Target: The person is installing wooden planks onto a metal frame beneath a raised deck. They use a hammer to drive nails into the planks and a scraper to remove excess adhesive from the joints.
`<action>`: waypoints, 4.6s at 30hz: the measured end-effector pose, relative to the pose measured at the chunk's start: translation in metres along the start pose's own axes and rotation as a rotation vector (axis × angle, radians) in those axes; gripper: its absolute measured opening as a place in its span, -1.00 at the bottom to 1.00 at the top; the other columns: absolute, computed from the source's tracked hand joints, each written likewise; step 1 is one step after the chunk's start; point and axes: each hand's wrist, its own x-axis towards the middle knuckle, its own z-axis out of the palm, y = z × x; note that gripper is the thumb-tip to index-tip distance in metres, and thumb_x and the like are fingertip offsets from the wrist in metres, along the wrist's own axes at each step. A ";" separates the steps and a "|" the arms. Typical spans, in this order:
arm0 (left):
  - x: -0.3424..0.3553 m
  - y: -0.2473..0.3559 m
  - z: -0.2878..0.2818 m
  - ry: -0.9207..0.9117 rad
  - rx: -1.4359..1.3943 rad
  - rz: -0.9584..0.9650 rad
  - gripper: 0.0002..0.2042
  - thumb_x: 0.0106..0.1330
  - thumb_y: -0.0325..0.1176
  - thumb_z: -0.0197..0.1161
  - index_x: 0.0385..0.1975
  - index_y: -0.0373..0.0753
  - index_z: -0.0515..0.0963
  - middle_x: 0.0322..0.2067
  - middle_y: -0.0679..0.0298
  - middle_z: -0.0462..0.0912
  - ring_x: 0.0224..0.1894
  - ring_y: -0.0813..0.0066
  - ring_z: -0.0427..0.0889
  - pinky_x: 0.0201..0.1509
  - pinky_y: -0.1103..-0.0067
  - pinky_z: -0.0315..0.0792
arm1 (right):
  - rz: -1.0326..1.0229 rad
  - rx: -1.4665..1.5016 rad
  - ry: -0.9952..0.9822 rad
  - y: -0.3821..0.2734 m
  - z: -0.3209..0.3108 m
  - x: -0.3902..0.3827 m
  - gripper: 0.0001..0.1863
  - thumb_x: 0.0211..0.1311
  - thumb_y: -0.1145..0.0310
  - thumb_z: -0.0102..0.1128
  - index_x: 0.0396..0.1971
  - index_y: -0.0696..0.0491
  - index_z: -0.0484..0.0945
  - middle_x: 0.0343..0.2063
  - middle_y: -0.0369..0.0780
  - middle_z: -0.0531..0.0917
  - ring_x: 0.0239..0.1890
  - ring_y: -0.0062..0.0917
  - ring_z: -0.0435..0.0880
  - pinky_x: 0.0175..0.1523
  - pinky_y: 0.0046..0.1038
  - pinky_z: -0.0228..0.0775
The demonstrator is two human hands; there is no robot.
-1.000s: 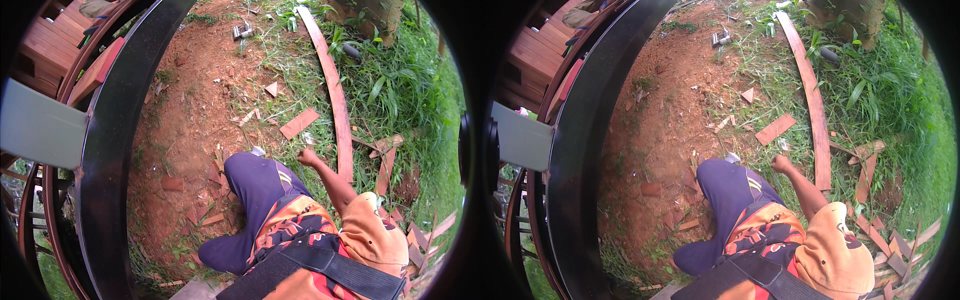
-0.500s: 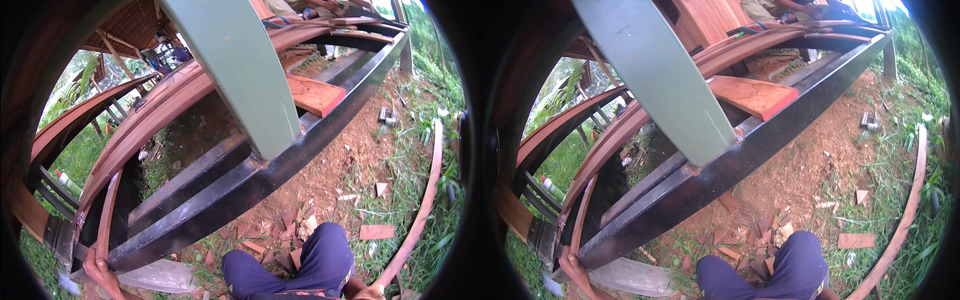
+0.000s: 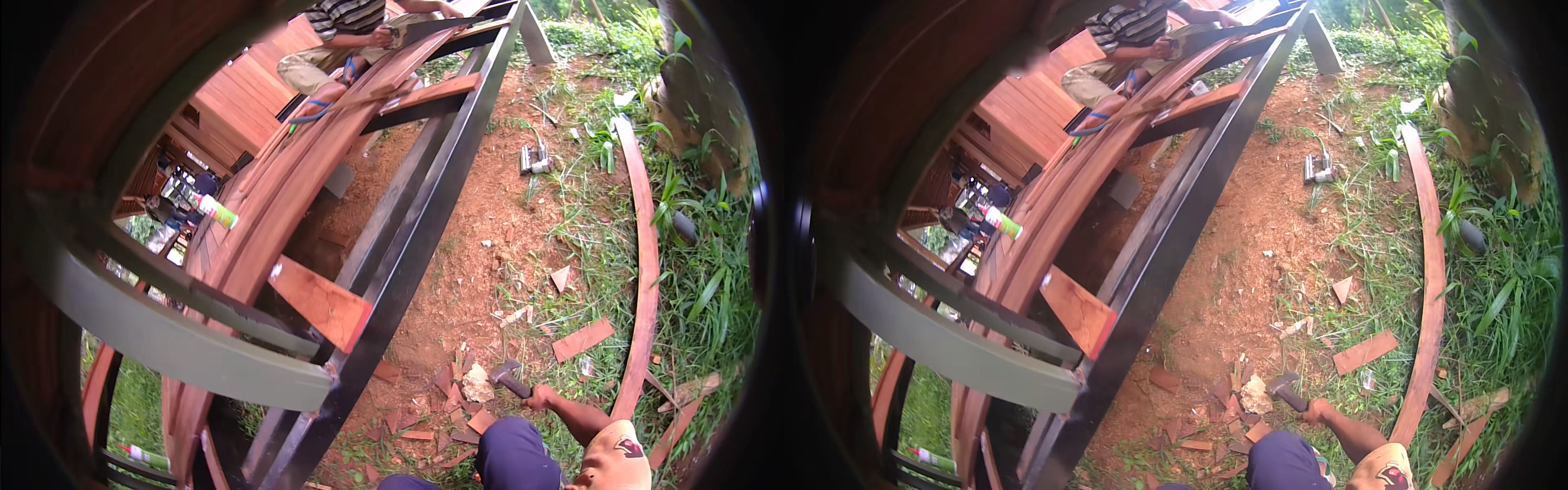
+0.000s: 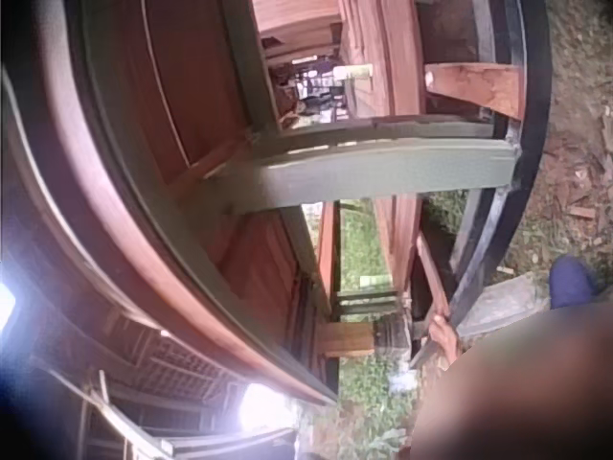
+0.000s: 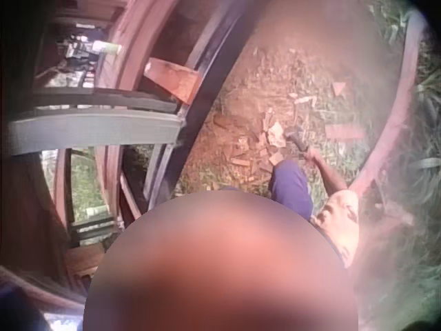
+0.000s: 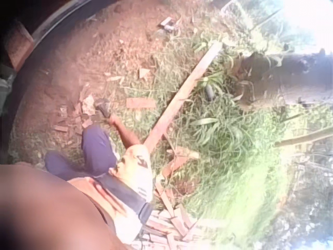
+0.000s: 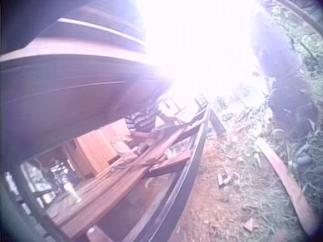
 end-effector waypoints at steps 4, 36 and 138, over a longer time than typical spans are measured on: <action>0.013 0.053 -0.002 -0.158 -0.006 -0.028 -0.32 0.51 0.25 0.02 -0.06 -0.38 0.71 -0.28 -0.06 0.78 -0.29 -0.03 0.72 -0.13 0.14 0.55 | -0.012 0.126 0.079 -0.035 -0.032 -0.034 -0.30 -0.10 -0.26 0.46 -0.29 0.17 0.79 -0.41 0.04 0.79 -0.29 -0.18 0.83 -0.08 -0.23 0.68; 0.035 0.661 0.049 -2.063 -0.670 -0.013 -0.59 0.58 0.02 0.16 -0.23 -0.27 0.62 -0.34 0.33 0.71 -0.44 0.57 0.58 -0.35 0.53 0.51 | 1.131 2.284 0.780 0.064 -0.072 -0.596 -0.69 0.34 0.02 0.29 -0.48 -0.18 0.43 -0.73 -0.42 0.37 -0.74 -0.60 0.33 -0.65 -0.44 0.10; 0.337 0.585 -0.340 0.320 -0.448 -0.142 -0.57 0.36 -0.27 0.36 0.16 -0.35 0.60 0.16 0.05 0.66 0.27 0.15 0.55 0.43 0.26 0.31 | -1.060 -0.042 0.531 -0.162 -0.922 -0.517 0.01 0.21 -0.49 0.20 0.17 0.27 0.46 -0.40 -0.19 0.56 -0.45 -0.41 0.47 -0.32 -0.29 0.29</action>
